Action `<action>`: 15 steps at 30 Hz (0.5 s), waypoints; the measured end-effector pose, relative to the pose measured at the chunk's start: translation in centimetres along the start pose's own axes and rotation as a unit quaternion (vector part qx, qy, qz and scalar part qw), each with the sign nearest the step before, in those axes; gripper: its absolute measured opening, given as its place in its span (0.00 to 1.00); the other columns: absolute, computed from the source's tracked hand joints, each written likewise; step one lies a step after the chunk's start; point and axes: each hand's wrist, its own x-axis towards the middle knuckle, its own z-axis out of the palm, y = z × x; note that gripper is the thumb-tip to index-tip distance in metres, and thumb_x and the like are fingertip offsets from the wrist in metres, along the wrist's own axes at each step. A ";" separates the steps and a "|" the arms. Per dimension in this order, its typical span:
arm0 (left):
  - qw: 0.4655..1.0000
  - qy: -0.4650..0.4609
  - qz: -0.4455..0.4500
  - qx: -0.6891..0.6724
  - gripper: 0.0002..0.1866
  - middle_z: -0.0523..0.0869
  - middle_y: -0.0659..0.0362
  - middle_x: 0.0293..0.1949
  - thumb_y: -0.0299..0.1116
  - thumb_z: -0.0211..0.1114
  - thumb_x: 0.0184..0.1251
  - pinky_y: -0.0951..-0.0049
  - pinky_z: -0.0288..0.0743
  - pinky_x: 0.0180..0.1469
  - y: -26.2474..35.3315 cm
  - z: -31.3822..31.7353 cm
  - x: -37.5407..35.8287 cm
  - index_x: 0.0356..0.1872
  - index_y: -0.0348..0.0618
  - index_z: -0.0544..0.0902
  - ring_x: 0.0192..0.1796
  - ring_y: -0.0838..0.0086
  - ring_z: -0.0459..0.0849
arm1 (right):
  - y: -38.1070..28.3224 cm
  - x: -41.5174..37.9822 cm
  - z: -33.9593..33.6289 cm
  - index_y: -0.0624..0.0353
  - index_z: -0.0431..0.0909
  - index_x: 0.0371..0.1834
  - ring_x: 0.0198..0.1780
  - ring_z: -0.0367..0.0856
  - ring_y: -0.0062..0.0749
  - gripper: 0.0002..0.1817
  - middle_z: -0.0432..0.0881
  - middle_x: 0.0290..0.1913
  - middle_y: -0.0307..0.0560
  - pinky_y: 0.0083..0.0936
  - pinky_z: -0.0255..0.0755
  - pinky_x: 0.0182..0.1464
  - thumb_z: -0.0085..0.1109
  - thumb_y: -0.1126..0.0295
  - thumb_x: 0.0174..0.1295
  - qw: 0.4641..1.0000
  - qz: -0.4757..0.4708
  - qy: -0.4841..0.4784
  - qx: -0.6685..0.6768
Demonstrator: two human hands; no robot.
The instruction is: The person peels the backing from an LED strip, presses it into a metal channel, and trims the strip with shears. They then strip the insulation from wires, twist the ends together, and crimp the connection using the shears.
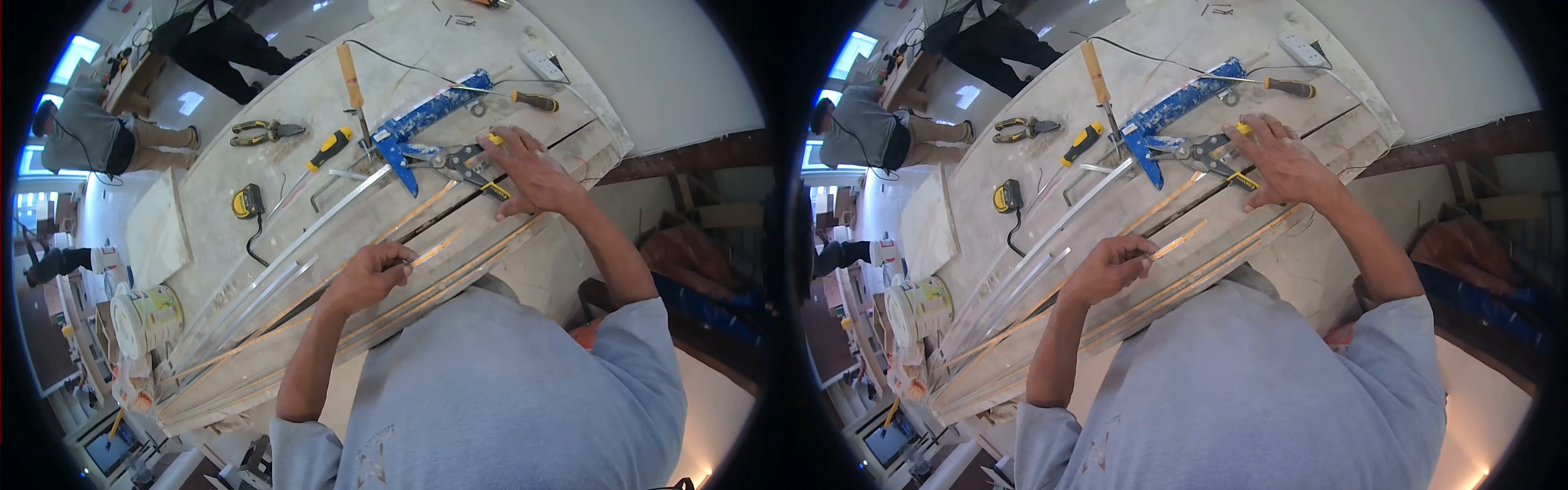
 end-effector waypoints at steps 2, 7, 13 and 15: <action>1.000 0.001 0.020 -0.004 0.12 0.85 0.67 0.33 0.29 0.66 0.77 0.79 0.69 0.32 -0.3 0.1 0.0 0.57 0.41 0.87 0.32 0.86 0.77 | -0.9 0.7 -1.1 0.49 0.56 0.88 0.77 0.62 0.68 0.65 0.61 0.79 0.64 0.63 0.57 0.80 0.84 0.51 0.44 0.998 0.022 -0.062 0.006; 0.999 0.006 0.043 0.029 0.11 0.85 0.62 0.33 0.29 0.65 0.75 0.72 0.76 0.44 0.2 0.1 -0.4 0.51 0.34 0.87 0.38 0.79 0.81 | -1.0 2.2 -2.0 0.50 0.63 0.83 0.71 0.68 0.64 0.53 0.70 0.68 0.63 0.69 0.61 0.73 0.77 0.65 0.48 0.994 0.006 -0.059 -0.086; 0.998 -0.001 0.053 0.045 0.14 0.84 0.66 0.30 0.34 0.65 0.75 0.77 0.68 0.31 0.4 -0.3 -0.5 0.54 0.38 0.88 0.29 0.85 0.75 | -1.8 0.2 -2.8 0.53 0.68 0.77 0.64 0.71 0.62 0.44 0.72 0.61 0.63 0.61 0.67 0.66 0.68 0.74 0.50 0.989 0.025 0.048 -0.135; 0.998 0.000 0.056 0.043 0.14 0.84 0.66 0.30 0.34 0.65 0.75 0.77 0.67 0.30 0.7 -0.4 -0.8 0.53 0.38 0.88 0.29 0.85 0.74 | -2.4 -2.0 -2.8 0.55 0.68 0.76 0.62 0.71 0.62 0.43 0.72 0.61 0.63 0.57 0.68 0.66 0.67 0.75 0.50 0.994 0.060 0.036 -0.081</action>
